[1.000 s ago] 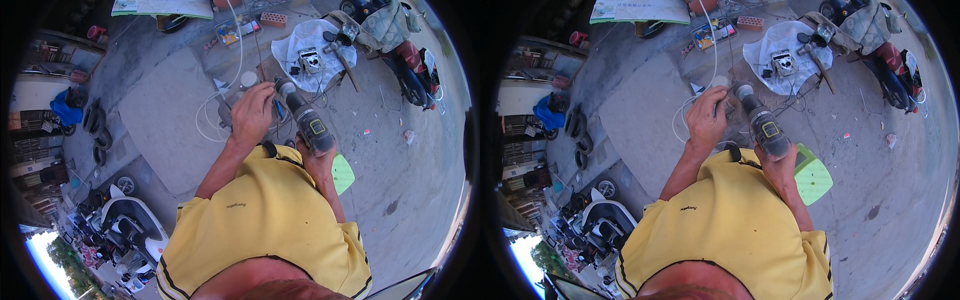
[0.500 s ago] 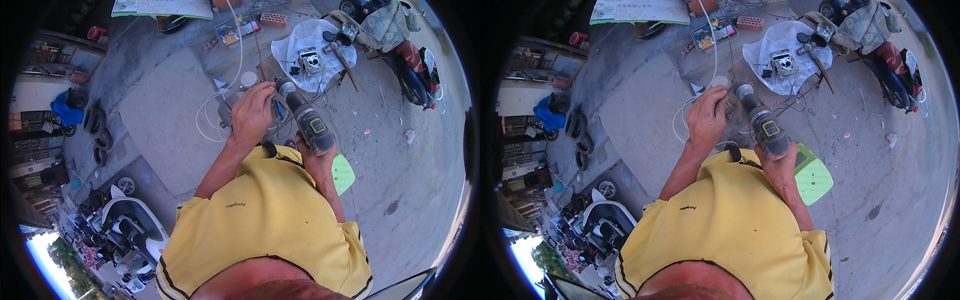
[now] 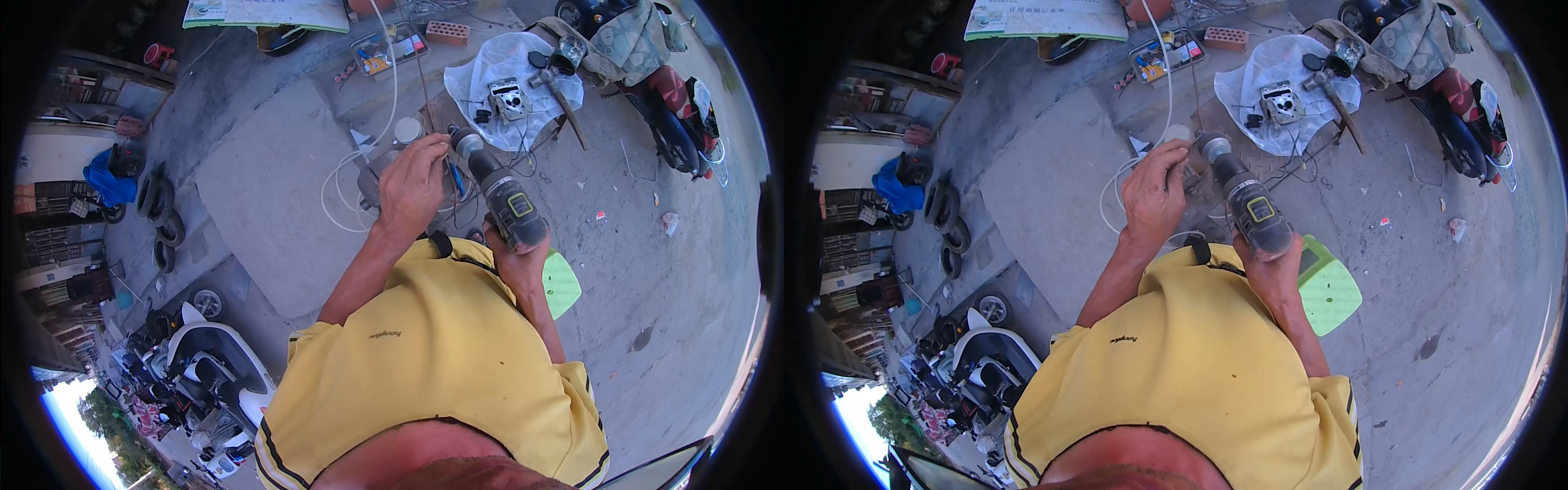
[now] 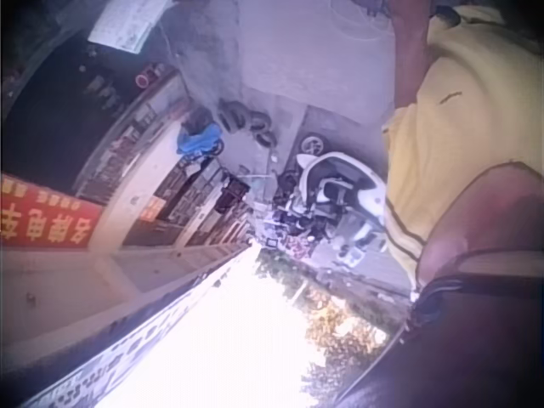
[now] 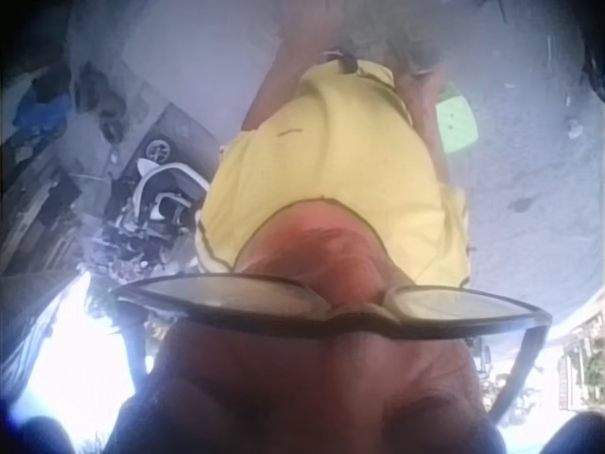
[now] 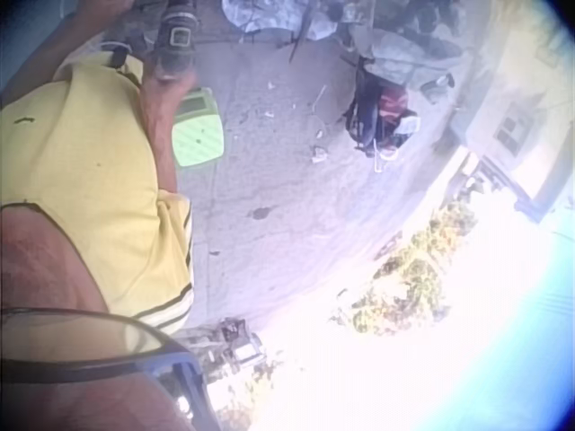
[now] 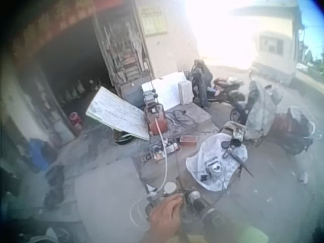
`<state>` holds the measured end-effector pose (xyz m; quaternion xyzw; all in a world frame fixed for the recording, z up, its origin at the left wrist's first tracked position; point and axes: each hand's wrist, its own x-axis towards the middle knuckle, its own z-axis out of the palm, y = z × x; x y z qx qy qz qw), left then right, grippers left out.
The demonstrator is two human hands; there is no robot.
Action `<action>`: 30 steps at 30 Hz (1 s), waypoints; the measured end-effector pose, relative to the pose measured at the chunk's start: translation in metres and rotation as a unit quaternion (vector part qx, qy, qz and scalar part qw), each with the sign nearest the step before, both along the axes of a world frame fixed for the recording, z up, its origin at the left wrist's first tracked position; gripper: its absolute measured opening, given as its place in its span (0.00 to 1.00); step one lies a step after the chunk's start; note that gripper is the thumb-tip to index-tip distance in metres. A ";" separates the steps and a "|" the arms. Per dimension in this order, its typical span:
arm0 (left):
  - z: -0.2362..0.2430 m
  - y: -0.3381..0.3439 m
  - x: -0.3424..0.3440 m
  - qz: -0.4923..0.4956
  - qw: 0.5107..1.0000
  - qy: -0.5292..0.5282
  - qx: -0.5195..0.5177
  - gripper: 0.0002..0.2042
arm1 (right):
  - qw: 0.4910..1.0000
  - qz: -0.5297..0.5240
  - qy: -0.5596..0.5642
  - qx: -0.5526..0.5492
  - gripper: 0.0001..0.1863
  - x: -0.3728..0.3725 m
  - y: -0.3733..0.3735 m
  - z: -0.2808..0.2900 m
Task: The person uses a cordless drill to bore a hole into a metal part clamped in a bench vise. They hold the drill with both hands, apply pressure, and drill into the metal. After drilling, they remove the drill bit and inspect it.
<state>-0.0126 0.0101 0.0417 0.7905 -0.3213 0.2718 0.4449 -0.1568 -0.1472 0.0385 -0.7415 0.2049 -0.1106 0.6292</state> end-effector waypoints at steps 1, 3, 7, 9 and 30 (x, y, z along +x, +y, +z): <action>0.000 0.000 0.000 0.000 1.000 0.001 0.000 0.10 | 1.000 0.000 -0.001 0.000 0.08 0.000 0.000 0.000; 0.000 0.000 0.000 -0.001 1.000 0.000 -0.001 0.10 | 1.000 -0.001 0.000 0.002 0.08 0.001 0.000 0.000; 0.000 0.000 0.001 -0.001 1.000 -0.003 0.000 0.10 | 1.000 -0.007 -0.001 0.013 0.08 0.002 0.000 -0.002; 0.001 0.000 0.002 -0.001 1.000 -0.001 0.000 0.09 | 1.000 -0.008 0.001 0.014 0.08 0.002 0.001 -0.002; -0.001 0.003 0.007 -0.020 1.000 0.019 -0.012 0.10 | 1.000 0.008 0.015 0.012 0.12 0.006 -0.002 0.000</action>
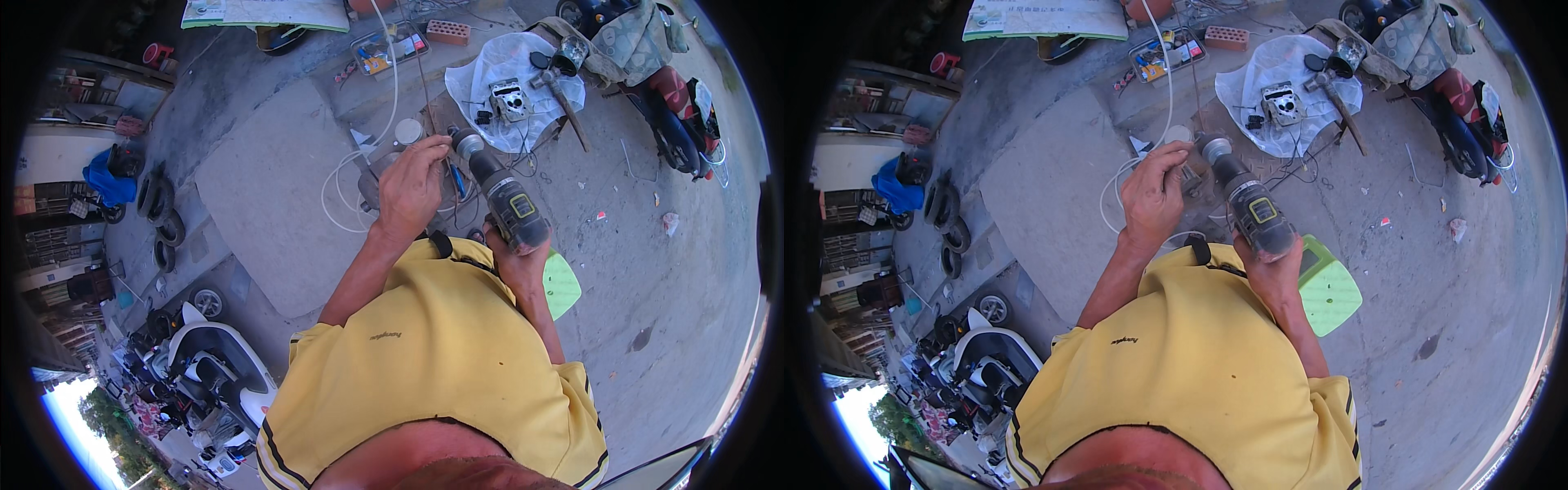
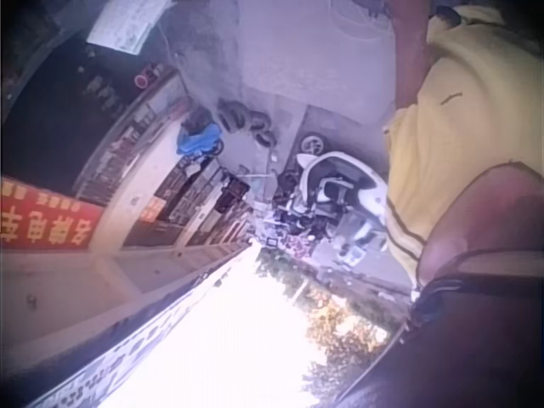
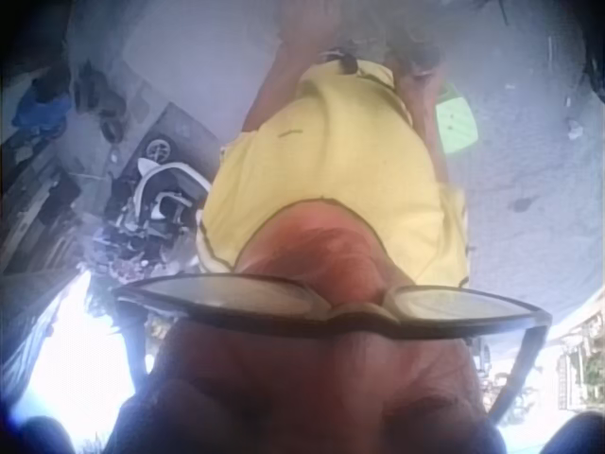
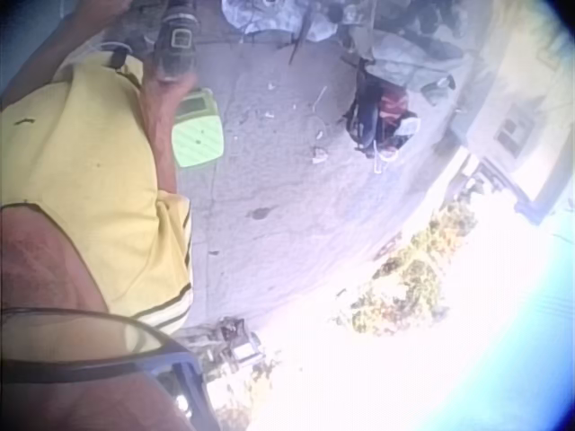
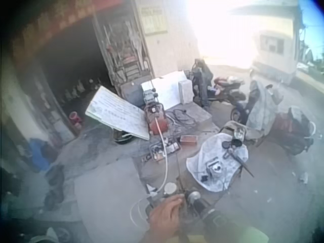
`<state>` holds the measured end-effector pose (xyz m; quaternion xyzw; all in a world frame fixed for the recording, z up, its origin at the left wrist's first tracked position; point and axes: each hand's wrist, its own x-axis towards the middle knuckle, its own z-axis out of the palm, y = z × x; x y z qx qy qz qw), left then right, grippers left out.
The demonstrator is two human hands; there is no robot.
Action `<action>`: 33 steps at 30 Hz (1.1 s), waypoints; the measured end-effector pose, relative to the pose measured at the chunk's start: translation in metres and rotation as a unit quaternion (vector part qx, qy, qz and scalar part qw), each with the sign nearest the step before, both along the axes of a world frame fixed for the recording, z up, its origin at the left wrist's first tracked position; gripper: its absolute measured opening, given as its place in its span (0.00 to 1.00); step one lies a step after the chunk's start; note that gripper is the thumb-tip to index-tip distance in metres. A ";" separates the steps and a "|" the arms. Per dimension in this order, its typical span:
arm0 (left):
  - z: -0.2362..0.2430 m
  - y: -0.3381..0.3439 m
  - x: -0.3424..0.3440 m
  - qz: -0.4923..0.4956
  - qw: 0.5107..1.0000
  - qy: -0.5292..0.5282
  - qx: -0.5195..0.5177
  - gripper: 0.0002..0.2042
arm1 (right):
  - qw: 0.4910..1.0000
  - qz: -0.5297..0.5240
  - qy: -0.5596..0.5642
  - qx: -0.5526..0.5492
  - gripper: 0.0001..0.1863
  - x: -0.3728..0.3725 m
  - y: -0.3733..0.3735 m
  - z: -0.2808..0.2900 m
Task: The person uses a cordless drill to bore a hole into a metal part clamped in a bench vise. They hold the drill with both hands, apply pressure, and drill into the metal. After drilling, they remove the drill bit and inspect it.
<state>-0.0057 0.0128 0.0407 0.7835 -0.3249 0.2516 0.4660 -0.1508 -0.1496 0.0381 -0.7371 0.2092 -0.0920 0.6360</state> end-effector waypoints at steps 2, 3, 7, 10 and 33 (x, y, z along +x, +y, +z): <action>-0.001 0.000 0.000 -0.003 1.000 0.009 -0.009 0.11 | 1.000 0.002 -0.001 -0.004 0.12 0.000 0.000 0.000; -0.003 -0.001 0.000 -0.001 0.999 0.025 -0.021 0.10 | 1.000 0.003 -0.002 -0.007 0.12 0.000 -0.001 -0.002; -0.005 -0.003 -0.001 0.012 0.997 0.064 -0.051 0.08 | 1.000 0.003 -0.008 -0.003 0.11 0.001 0.000 -0.001; -0.006 -0.002 0.000 0.018 0.996 0.067 -0.064 0.08 | 1.000 0.002 -0.012 0.000 0.11 0.001 0.000 0.001; 0.000 -0.005 0.001 0.047 0.975 0.180 -0.125 0.06 | 1.000 0.013 0.001 0.008 0.11 0.002 0.000 0.006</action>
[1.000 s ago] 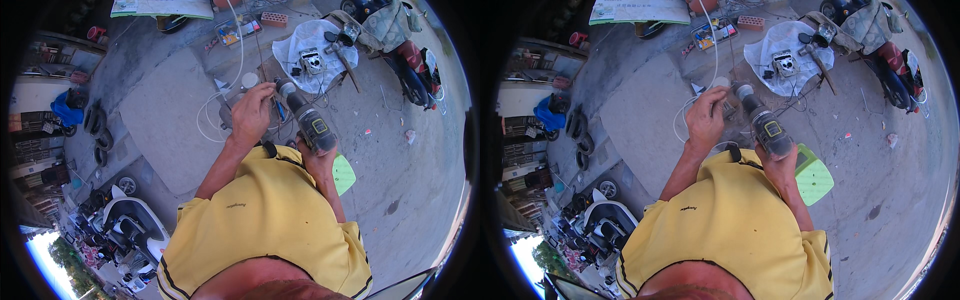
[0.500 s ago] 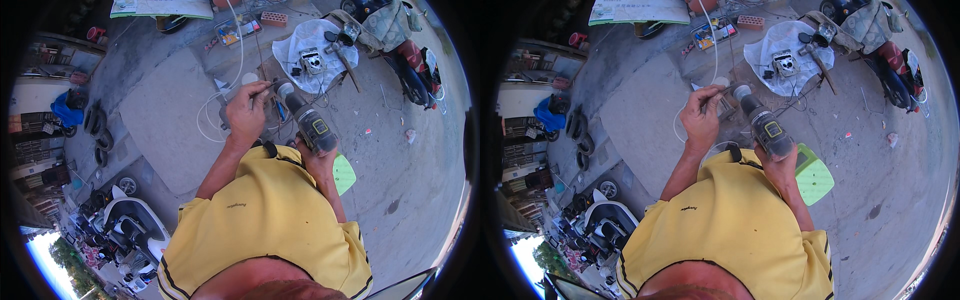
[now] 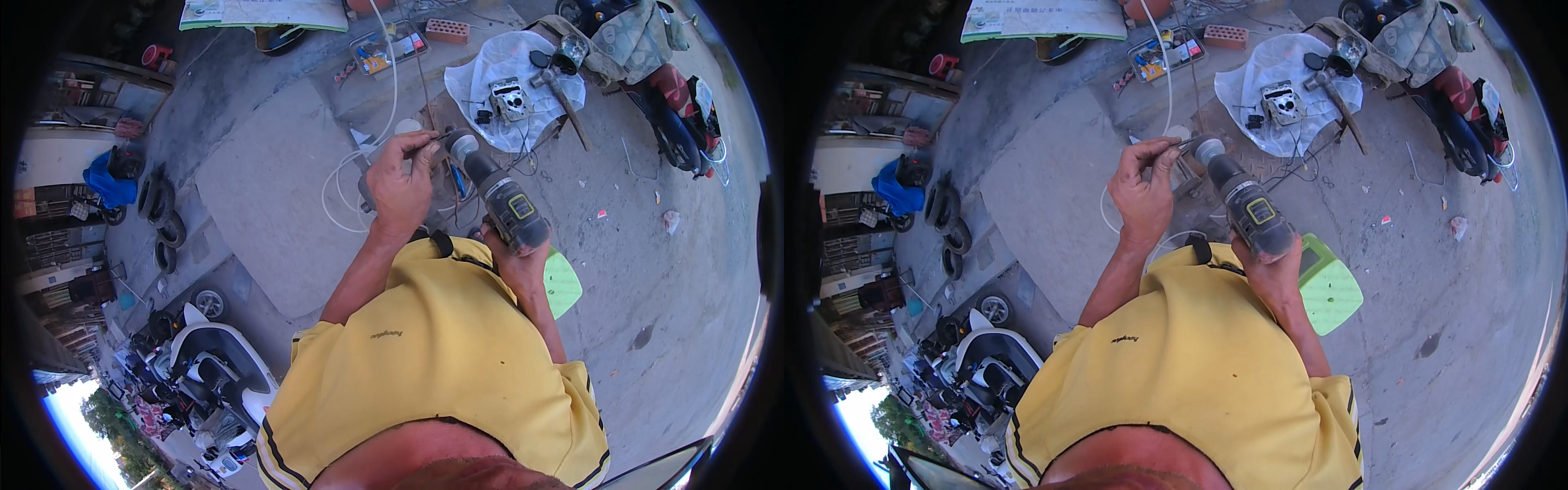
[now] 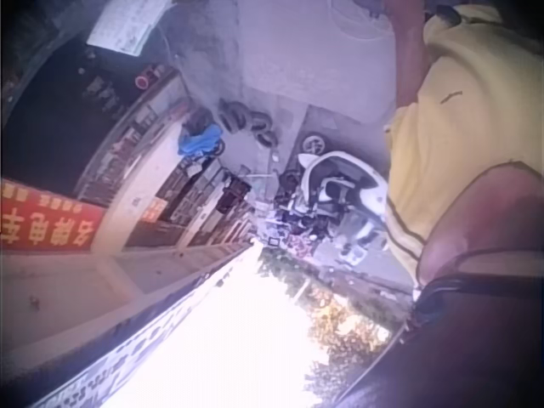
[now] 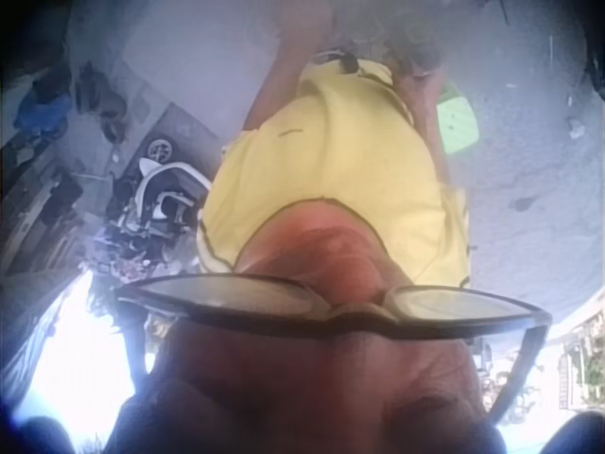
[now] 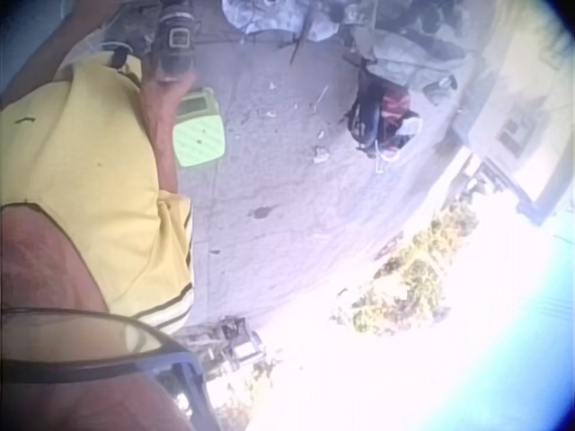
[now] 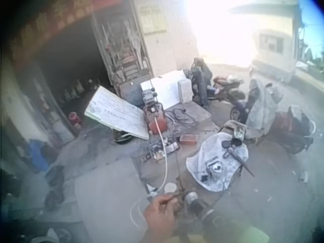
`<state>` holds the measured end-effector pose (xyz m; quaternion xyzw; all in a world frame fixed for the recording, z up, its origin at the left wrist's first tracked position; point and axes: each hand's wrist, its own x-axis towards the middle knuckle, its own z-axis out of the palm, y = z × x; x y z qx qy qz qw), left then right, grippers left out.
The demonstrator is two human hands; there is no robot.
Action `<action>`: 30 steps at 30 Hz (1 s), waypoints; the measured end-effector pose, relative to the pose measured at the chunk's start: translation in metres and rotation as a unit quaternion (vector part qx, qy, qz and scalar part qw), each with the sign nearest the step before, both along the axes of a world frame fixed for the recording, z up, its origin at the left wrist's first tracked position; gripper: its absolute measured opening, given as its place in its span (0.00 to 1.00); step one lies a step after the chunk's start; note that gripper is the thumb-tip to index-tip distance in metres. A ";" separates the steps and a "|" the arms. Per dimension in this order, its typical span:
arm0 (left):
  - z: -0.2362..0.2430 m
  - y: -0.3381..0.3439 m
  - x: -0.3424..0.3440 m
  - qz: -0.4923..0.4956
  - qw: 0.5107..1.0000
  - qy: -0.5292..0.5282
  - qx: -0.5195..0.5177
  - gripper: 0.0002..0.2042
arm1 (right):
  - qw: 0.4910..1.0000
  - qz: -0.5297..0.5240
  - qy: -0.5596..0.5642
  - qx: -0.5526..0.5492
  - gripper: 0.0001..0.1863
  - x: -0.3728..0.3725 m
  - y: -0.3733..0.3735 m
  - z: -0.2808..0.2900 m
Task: The person uses a cordless drill to bore a hole into a metal part clamped in a bench vise. They hold the drill with both hands, apply pressure, and drill into the metal. After drilling, they remove the drill bit and inspect it.
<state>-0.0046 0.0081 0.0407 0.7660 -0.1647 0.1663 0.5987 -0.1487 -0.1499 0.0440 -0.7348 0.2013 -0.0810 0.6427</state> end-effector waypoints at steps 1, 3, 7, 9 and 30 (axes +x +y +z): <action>0.000 0.000 0.000 0.002 1.000 0.002 0.000 0.06 | 1.000 0.002 0.002 -0.001 0.11 0.000 0.000 0.000; 0.002 -0.001 0.000 0.006 1.000 0.003 0.003 0.06 | 1.000 0.001 -0.007 0.004 0.11 0.001 -0.001 0.003; 0.003 -0.003 -0.001 0.006 1.000 0.004 0.007 0.07 | 1.000 0.006 -0.014 0.014 0.11 -0.002 -0.004 -0.001; 0.003 -0.004 -0.002 0.006 1.000 0.005 0.004 0.07 | 1.000 0.008 -0.008 0.008 0.11 -0.003 -0.006 -0.004; 0.017 -0.027 -0.031 -0.107 0.970 0.169 -0.139 0.08 | 0.900 -0.161 -0.118 0.388 0.29 0.009 -0.023 -0.026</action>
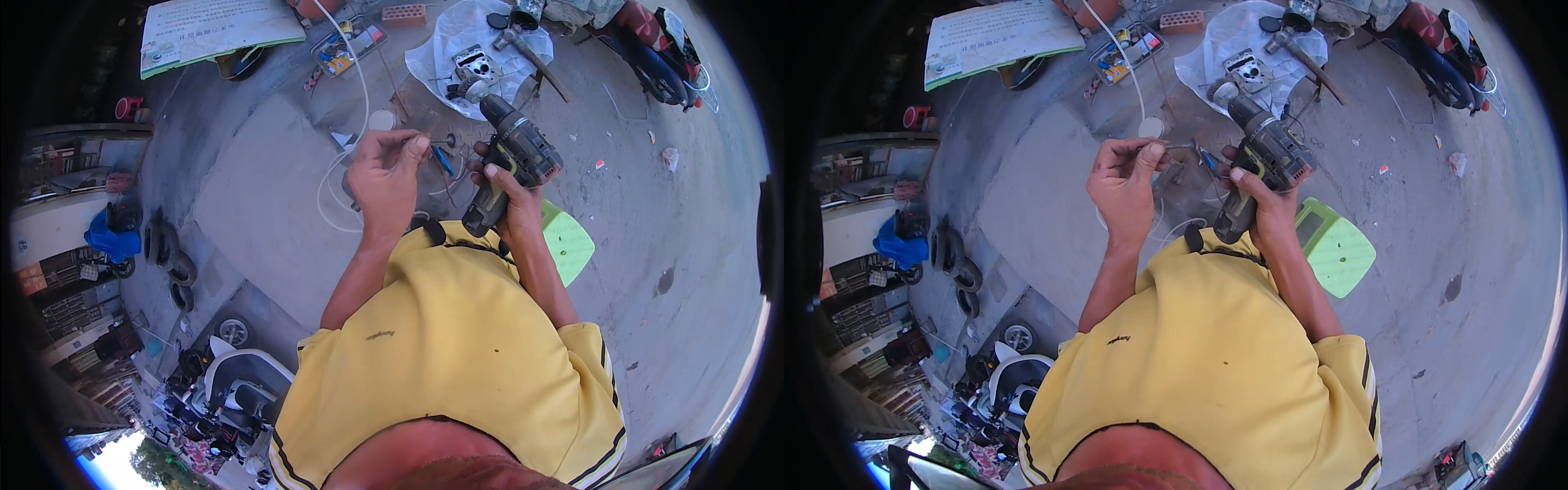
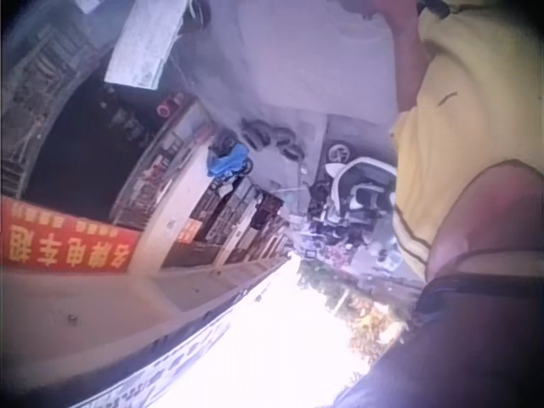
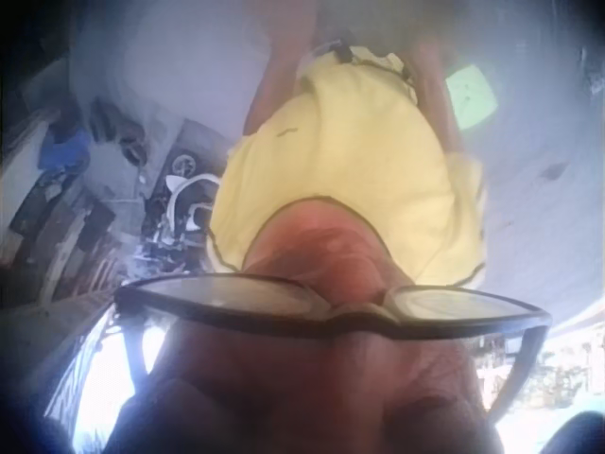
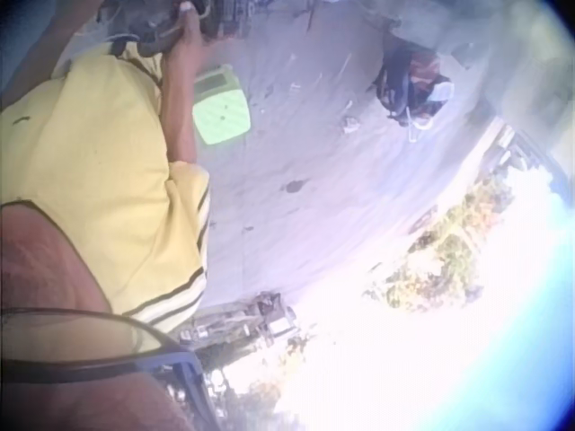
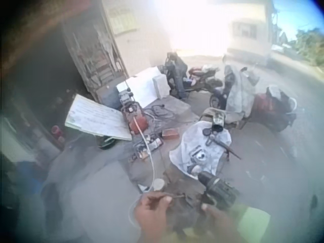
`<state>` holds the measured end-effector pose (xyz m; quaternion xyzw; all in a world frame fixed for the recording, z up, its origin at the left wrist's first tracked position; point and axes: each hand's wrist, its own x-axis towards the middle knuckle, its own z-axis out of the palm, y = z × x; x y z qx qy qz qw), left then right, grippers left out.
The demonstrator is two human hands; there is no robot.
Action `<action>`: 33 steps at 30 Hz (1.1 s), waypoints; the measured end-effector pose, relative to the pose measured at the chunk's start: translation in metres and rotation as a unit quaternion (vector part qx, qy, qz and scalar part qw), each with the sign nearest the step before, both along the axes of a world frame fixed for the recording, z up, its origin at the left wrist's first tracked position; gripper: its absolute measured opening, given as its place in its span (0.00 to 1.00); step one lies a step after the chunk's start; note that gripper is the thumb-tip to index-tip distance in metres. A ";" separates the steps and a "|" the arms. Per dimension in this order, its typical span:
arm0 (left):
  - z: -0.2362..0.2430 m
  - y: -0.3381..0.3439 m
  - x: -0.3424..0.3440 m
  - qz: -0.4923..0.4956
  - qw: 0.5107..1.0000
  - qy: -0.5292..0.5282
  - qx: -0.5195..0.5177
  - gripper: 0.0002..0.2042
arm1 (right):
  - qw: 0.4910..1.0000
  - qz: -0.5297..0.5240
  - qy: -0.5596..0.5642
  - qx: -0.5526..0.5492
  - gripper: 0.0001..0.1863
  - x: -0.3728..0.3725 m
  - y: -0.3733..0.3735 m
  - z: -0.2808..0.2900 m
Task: The person uses a cordless drill to bore a hole into a metal part clamped in a bench vise. They hold the drill with both hands, apply pressure, and drill into the metal. After drilling, they remove the drill bit and inspect it.
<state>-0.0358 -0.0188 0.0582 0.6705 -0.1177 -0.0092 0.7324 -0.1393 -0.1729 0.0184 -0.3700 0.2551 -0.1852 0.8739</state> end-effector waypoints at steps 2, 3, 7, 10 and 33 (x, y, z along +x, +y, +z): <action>-0.001 -0.007 -0.006 -0.028 0.999 0.011 0.014 0.08 | 0.999 -0.015 -0.006 0.036 0.28 0.002 0.002 -0.002; 0.001 -0.010 -0.008 -0.042 0.999 0.013 0.024 0.08 | 0.998 -0.021 -0.012 0.050 0.28 0.003 0.003 -0.003; 0.007 -0.027 -0.017 -0.088 0.992 0.025 0.087 0.08 | 0.996 -0.034 -0.019 0.081 0.27 0.000 -0.001 -0.006; 0.009 -0.039 -0.020 -0.110 0.987 0.028 0.114 0.08 | 0.994 -0.049 -0.031 0.098 0.27 -0.005 -0.004 -0.009; -0.010 -0.129 -0.044 -0.220 0.974 0.044 0.000 0.08 | 0.985 -0.138 -0.064 0.086 0.27 -0.047 -0.063 -0.033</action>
